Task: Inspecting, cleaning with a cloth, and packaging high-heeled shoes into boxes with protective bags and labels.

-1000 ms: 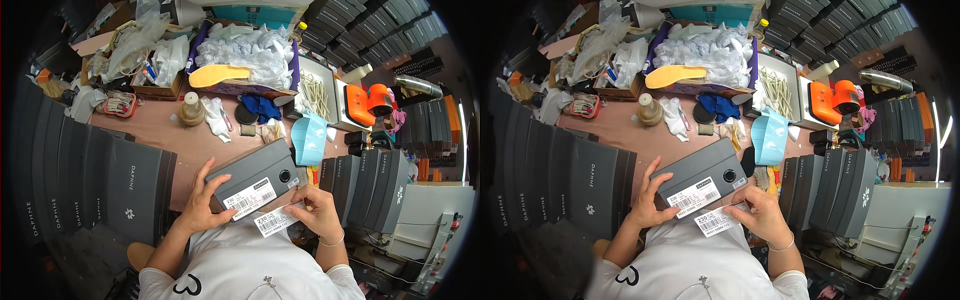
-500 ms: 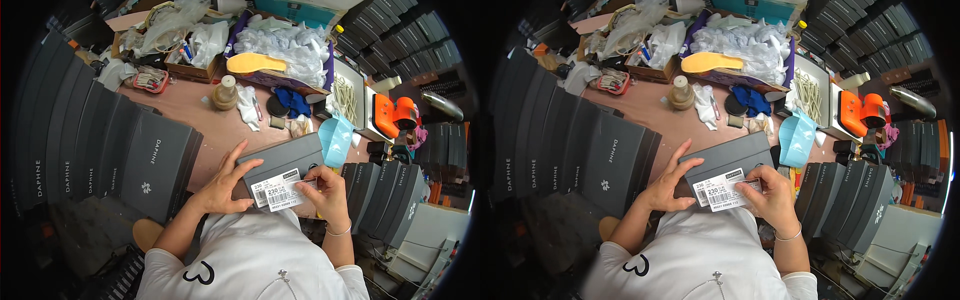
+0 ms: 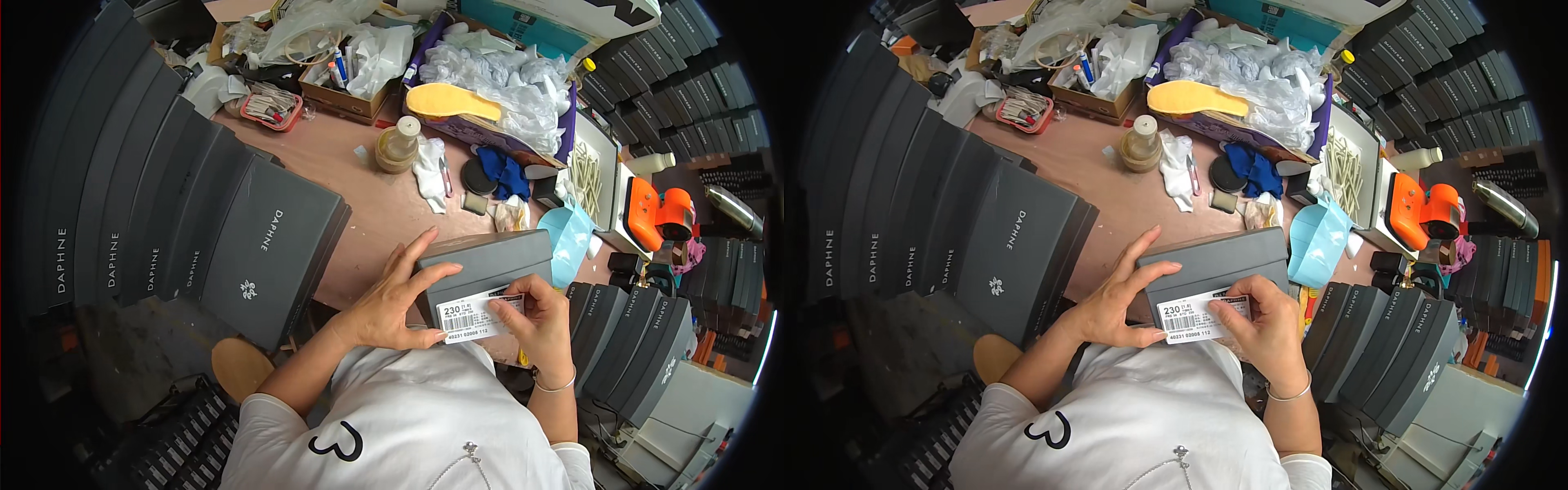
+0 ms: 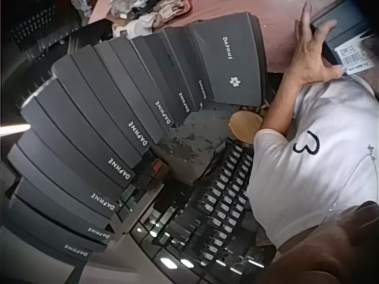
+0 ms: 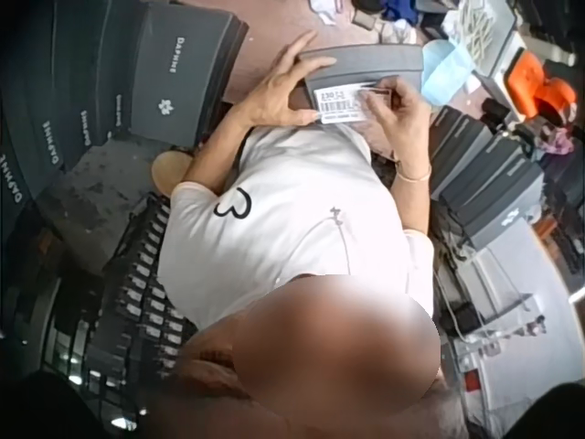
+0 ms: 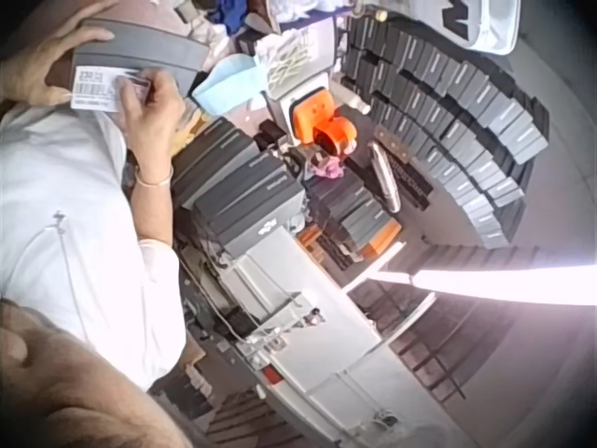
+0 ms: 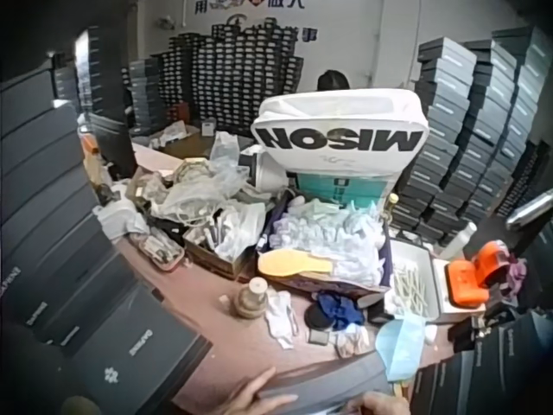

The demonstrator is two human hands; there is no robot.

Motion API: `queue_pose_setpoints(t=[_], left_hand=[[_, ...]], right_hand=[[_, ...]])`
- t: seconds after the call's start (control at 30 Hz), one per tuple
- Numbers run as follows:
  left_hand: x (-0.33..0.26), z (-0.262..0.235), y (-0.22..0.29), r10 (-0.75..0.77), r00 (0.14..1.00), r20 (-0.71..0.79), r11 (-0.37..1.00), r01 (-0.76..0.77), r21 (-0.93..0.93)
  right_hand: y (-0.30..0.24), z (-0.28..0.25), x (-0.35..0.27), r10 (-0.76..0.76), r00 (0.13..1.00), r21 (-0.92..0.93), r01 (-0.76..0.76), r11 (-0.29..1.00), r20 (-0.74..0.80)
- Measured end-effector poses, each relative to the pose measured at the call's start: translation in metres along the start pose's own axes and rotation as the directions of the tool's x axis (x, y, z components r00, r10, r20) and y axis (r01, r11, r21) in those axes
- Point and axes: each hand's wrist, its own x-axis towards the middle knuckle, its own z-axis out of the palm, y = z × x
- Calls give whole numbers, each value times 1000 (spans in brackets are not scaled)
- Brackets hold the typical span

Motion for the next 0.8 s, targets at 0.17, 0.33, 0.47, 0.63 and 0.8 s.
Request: queue_pose_setpoints(t=[0.17, 0.33, 0.47, 0.63, 0.8], left_hand=[[-1, 3, -1, 4, 1000, -27, 999, -3, 32], [-1, 4, 0, 5, 999, -46, 1000, -4, 29], [-1, 5, -1, 1, 999, -52, 999, 1, 42], [-1, 9, -3, -21, 998, -51, 1000, 21, -15], [0, 8, 0, -15, 998, -66, 1000, 15, 11]], right_hand=[[-3, 0, 0, 16, 1000, -63, -16, 998, 2], [-3, 2, -1, -8, 1000, -108, 7, 994, -10], [-2, 3, -1, -11, 1000, -107, 10, 994, -12], [-5, 4, -1, -11, 1000, -109, 10, 994, -5], [-9, 4, 0, -13, 1000, -108, 13, 994, 0]])
